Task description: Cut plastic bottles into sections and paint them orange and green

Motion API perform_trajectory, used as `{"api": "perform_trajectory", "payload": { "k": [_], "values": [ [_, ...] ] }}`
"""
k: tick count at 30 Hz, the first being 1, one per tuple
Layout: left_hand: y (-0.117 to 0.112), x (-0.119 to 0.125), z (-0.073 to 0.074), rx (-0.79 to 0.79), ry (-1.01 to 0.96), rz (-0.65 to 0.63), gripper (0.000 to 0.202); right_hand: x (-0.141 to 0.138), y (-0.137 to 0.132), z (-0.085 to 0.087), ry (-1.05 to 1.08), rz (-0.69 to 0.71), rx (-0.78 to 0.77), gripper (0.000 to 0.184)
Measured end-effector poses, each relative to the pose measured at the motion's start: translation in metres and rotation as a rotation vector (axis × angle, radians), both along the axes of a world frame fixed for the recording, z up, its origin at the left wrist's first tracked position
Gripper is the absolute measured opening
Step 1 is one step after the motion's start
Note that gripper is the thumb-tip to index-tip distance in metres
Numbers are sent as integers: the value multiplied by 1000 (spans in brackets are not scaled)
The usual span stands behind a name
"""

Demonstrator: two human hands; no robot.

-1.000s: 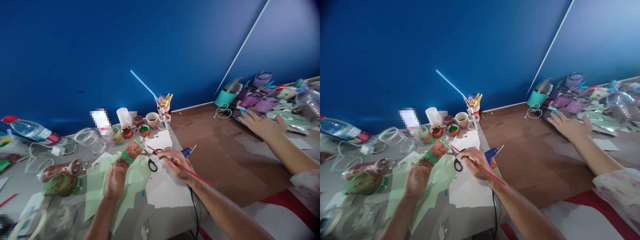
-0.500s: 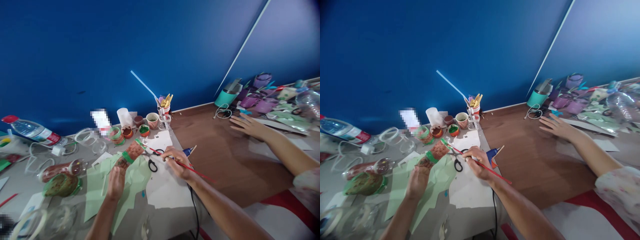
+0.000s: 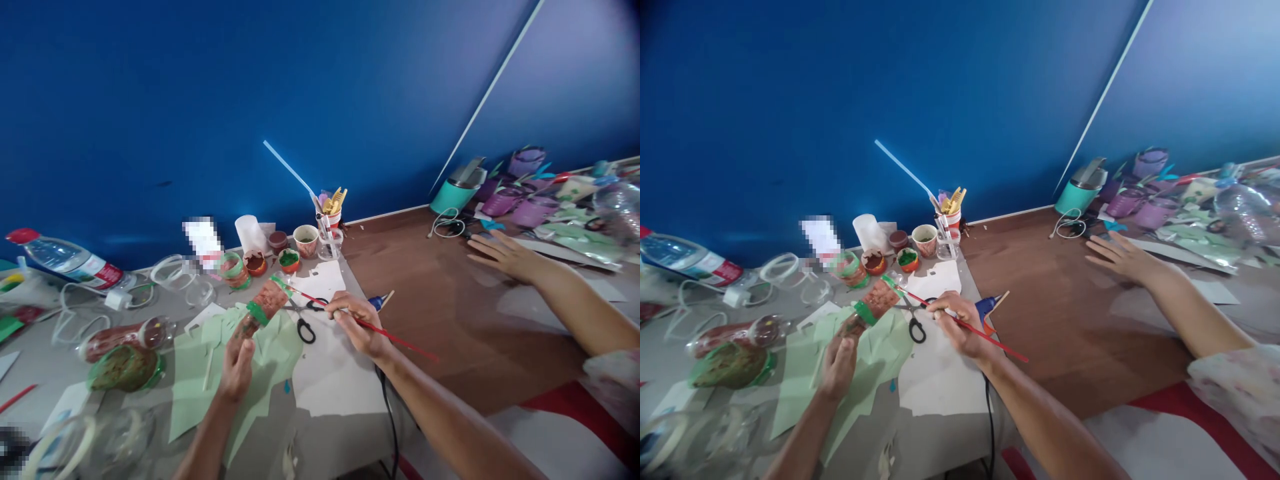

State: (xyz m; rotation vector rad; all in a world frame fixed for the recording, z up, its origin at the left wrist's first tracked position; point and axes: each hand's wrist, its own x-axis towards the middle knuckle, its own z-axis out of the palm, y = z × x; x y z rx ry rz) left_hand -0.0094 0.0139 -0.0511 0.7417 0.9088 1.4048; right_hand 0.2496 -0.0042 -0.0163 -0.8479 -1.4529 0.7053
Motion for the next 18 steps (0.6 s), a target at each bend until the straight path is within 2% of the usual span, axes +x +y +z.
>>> {"api": "perform_trajectory", "payload": {
  "k": [3, 5, 10, 13, 18],
  "values": [
    [-5, 4, 6, 68, 155, -51, 34, -1, 0, 1, -19, 8, -24, 17],
    [-8, 6, 6, 55, 188, -42, 39, -2, 0, 1, -38, -11, -47, 17],
    [-7, 1, -7, -7, 258, 51, 46, 2, 1, -8, -19, -25, -45, 16],
    [-7, -2, -14, 7, 298, 45, 48, 4, 1, -10, -13, -35, -43, 16],
    [-8, -3, -19, 38, 317, 30, 52, 1, 0, -4, -24, -16, -54, 17]
  ]
}}
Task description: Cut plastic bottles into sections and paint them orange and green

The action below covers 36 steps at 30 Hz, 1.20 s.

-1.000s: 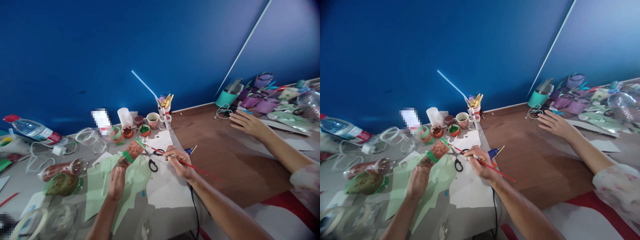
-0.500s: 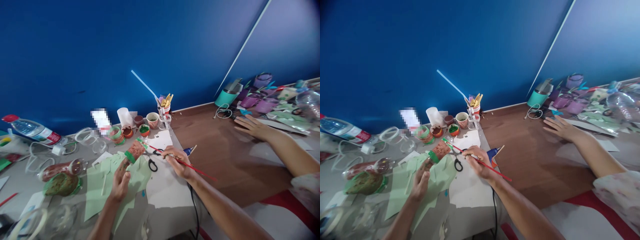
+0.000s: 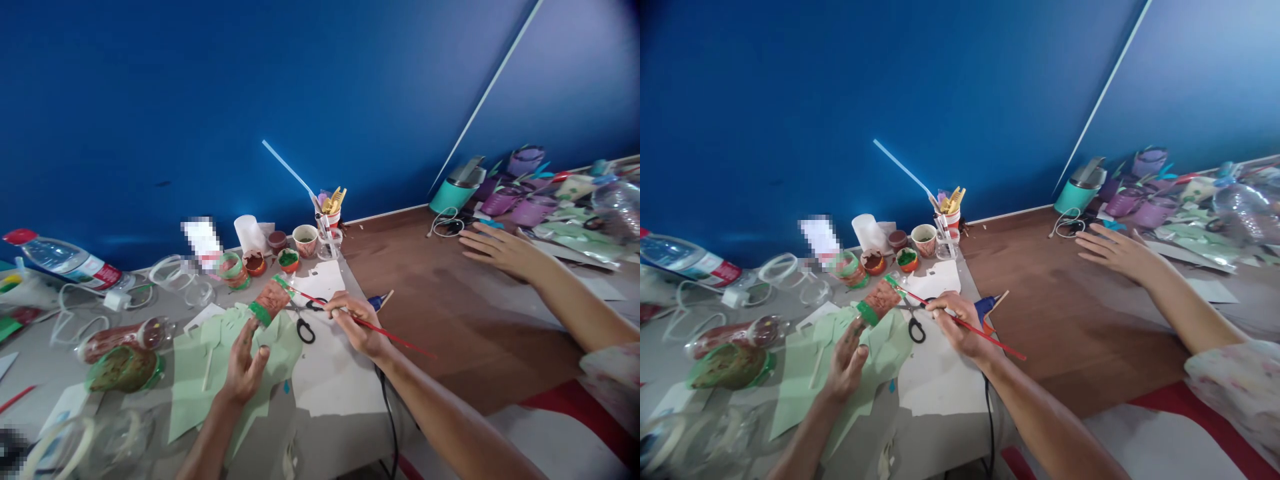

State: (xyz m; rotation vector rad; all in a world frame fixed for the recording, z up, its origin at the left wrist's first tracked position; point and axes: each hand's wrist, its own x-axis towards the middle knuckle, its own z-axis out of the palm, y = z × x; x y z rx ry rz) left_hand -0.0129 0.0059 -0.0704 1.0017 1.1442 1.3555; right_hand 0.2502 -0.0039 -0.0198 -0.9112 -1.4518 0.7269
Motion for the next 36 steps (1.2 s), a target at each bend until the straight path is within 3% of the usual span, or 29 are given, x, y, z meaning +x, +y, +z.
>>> {"api": "perform_trajectory", "payload": {
  "k": [4, 10, 15, 22, 29, 36],
  "values": [
    [0, -1, -3, 77, 117, 19, 57, 0, 0, 0, -7, -4, 19, 16],
    [2, -6, -13, 285, 489, -8, 62, 0, -1, 1, 11, 1, 56, 16],
    [0, -7, -23, 298, 449, -66, 65, -2, -1, 2, -22, 27, 63, 17],
    [0, -9, -17, 362, 514, -50, 61, 2, -1, -12, -20, 45, 37, 17],
    [-1, -6, -30, 387, 442, -103, 62, 0, -3, -8, -43, 73, -15, 17],
    [-1, -5, -21, 353, 479, -55, 63, 2, -2, -11, -32, 31, 37, 17]
  ]
}}
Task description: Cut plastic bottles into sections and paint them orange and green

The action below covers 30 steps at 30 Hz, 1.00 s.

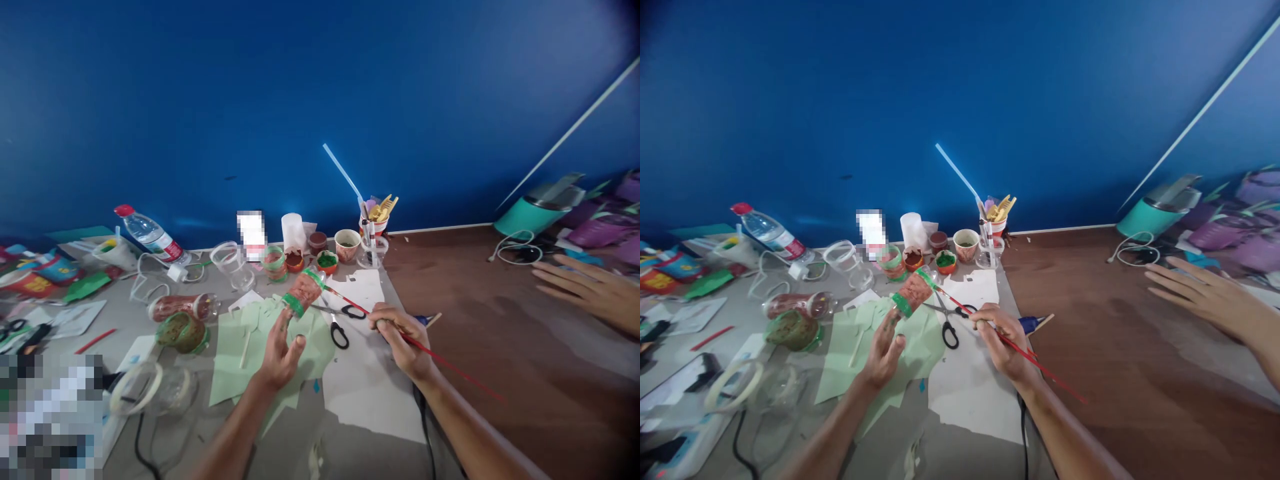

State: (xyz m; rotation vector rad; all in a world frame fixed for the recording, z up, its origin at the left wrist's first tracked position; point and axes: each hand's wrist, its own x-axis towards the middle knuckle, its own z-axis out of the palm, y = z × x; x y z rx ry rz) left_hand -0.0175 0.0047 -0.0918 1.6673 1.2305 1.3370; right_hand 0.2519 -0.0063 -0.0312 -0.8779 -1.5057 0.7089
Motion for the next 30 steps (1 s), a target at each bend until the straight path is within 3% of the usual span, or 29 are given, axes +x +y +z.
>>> {"api": "perform_trajectory", "payload": {
  "k": [8, 12, 18, 30],
  "values": [
    [-2, 1, 9, -107, -81, -46, 68, -2, 0, 2, 21, 16, -22, 18],
    [-1, 5, 23, -147, -123, -46, 70, -3, 3, 2, 41, 1, 7, 23],
    [2, 11, 44, -83, -80, -43, 58, -7, 0, -1, -11, -10, -26, 27],
    [5, 8, 46, -19, 60, -39, 55, -7, 0, 13, -170, -29, 79, 24]
  ]
}}
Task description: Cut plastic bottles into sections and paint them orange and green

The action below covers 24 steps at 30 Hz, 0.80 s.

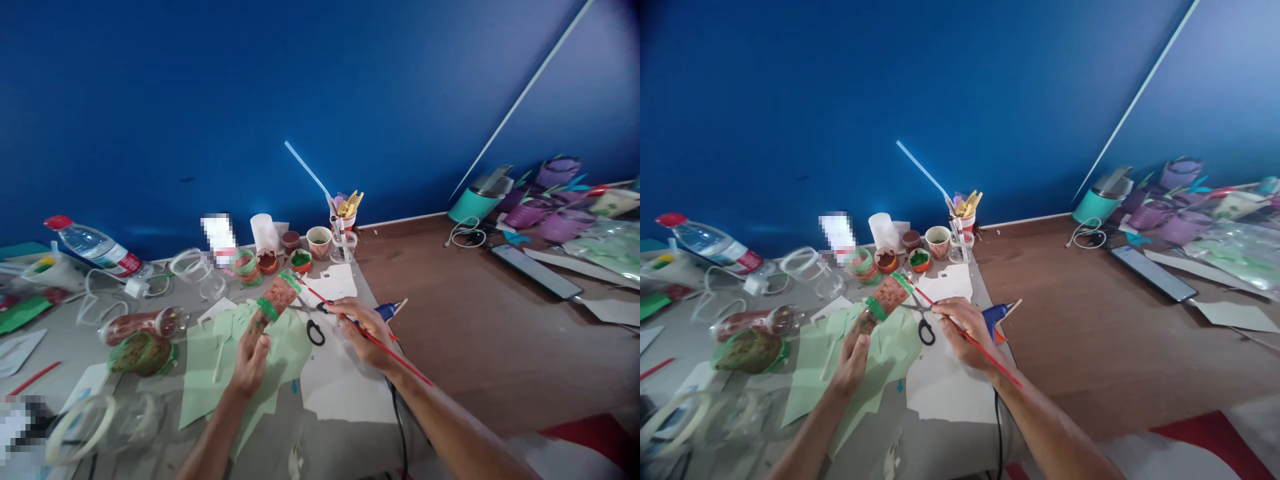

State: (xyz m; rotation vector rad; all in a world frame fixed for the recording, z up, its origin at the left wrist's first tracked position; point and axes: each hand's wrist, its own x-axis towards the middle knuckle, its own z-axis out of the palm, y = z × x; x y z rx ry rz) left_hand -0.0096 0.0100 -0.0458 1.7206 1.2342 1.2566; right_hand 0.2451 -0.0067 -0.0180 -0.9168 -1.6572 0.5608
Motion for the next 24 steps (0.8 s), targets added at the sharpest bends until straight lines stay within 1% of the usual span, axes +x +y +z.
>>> {"api": "perform_trajectory", "payload": {
  "k": [5, 11, 15, 17, 19, 24],
  "values": [
    [0, 0, -1, -2, 17, -23, 59, -2, 0, -4, -21, 8, 18, 25],
    [-4, 3, -1, -29, -65, -28, 64, -2, 1, -10, -43, 10, -13, 25],
    [-2, 0, 1, 9, -9, -79, 57, -3, 1, -13, -62, 8, -15, 25],
    [-1, -2, 1, 31, 16, -71, 54, -3, 2, -12, -66, 10, -5, 25],
    [1, -3, 1, 34, 17, -58, 54, -3, 2, -10, -66, 15, 23, 24],
    [2, -2, 2, -10, -37, 11, 56, -2, 2, -5, -82, 48, 78, 25]
  ]
}}
